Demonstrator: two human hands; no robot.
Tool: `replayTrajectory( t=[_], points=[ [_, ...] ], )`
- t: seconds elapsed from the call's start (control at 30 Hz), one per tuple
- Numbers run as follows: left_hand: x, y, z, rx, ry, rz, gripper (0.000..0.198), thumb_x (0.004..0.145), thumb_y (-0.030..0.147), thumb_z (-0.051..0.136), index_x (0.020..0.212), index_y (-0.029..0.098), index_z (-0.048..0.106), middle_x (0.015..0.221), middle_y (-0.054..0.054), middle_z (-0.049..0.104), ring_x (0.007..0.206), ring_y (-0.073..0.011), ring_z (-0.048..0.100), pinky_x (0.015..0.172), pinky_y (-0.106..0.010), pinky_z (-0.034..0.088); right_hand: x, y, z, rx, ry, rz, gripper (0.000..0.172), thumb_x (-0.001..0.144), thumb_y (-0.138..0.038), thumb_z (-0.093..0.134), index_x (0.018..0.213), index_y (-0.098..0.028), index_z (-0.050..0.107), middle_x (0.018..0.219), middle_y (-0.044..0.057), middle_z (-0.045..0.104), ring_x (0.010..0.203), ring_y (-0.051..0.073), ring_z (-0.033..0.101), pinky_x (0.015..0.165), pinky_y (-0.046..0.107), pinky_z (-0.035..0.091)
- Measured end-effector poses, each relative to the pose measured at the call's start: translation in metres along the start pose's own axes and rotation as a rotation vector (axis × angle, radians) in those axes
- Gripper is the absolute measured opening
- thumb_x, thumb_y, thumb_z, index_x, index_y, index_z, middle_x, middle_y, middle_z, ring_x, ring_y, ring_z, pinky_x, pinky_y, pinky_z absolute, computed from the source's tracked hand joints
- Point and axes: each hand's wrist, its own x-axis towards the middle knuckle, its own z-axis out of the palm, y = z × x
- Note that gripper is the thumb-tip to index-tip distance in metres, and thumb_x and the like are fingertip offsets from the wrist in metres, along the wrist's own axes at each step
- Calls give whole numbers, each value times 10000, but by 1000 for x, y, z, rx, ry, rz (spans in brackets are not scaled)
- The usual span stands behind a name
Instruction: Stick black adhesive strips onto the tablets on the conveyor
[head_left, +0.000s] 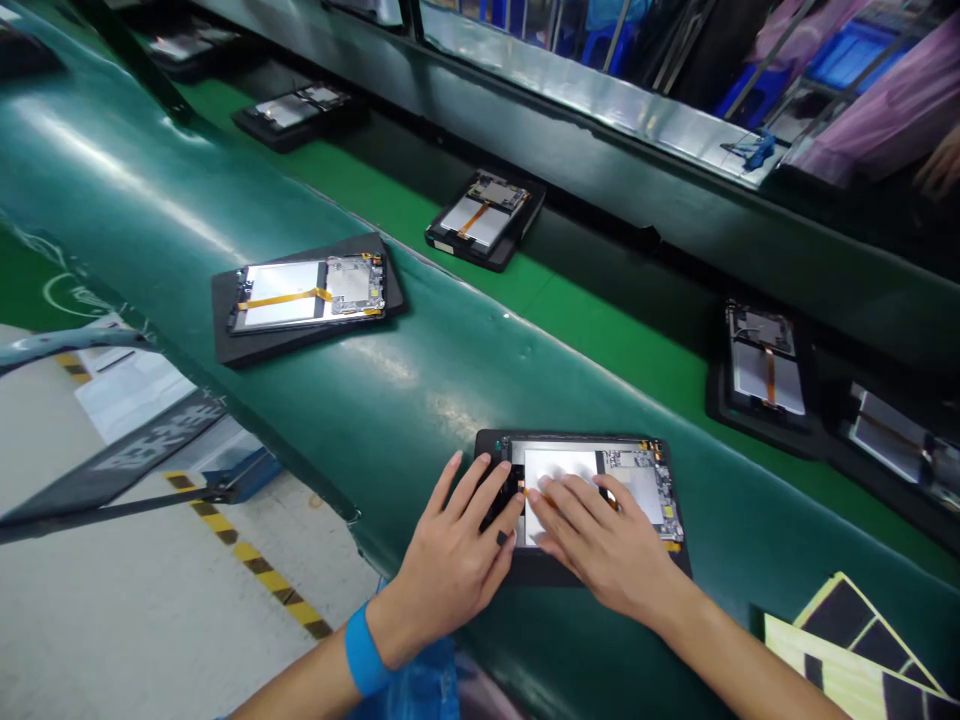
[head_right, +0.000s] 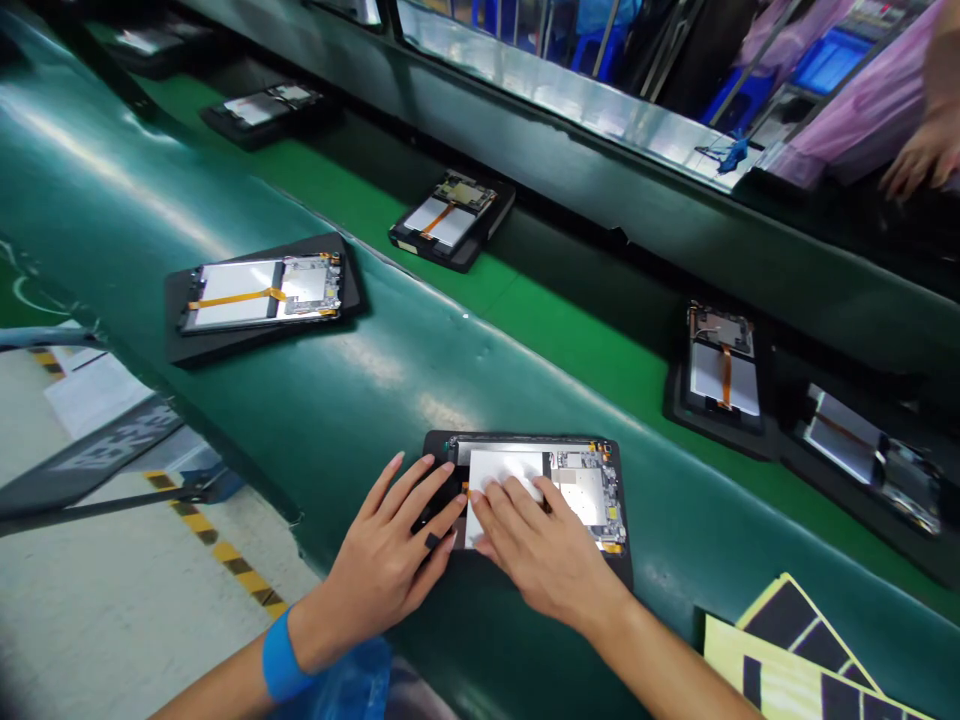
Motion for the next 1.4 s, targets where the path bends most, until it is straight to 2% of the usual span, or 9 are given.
replayTrajectory(
  t=[0.4, 0.67, 1.07, 1.2, 1.4],
  points=[
    [0, 1, 1, 36, -16, 18, 355, 947, 233, 571, 1276, 145, 673, 1446, -158, 584, 1404, -360, 475, 1232, -575, 292, 10, 15, -9, -8, -115, -50, 378, 1034, -366, 536, 1365, -202, 616, 1349, 62, 670, 1249, 267, 523, 1039, 448, 352],
    [0, 2, 1, 53, -9, 20, 353, 934, 230, 572, 1256, 143, 687, 1438, -158, 589, 1407, -360, 471, 1233, -555, 303, 5, 14, -5, 26, -103, -10, 395, 1033, -391, 537, 1378, -210, 602, 1392, 60, 650, 1273, 269, 519, 1039, 461, 354],
    [-1, -1, 2, 25, -29, 24, 370, 933, 257, 585, 1268, 123, 669, 1438, -177, 581, 1413, -365, 460, 1246, -529, 283, 13, 36, -14, 38, -199, -125, 406, 1030, -377, 550, 1423, -278, 568, 1448, 18, 613, 1341, 273, 466, 1044, 459, 354],
    [-2, -2, 2, 18, -31, 30, 381, 919, 248, 591, 1271, 121, 662, 1447, -183, 573, 1429, -364, 441, 1240, -531, 303, 15, 42, -13, 40, -199, -156, 382, 1022, -380, 570, 1396, -306, 590, 1447, 6, 615, 1360, 266, 463, 1072, 464, 348],
    [-3, -3, 5, -12, -27, 17, 388, 909, 253, 594, 1275, 139, 656, 1446, -173, 577, 1430, -355, 443, 1216, -525, 360, 17, 49, -14, 38, -233, -165, 434, 1010, -367, 590, 1442, -342, 547, 1469, 15, 596, 1377, 269, 464, 1096, 472, 343]
  ],
)
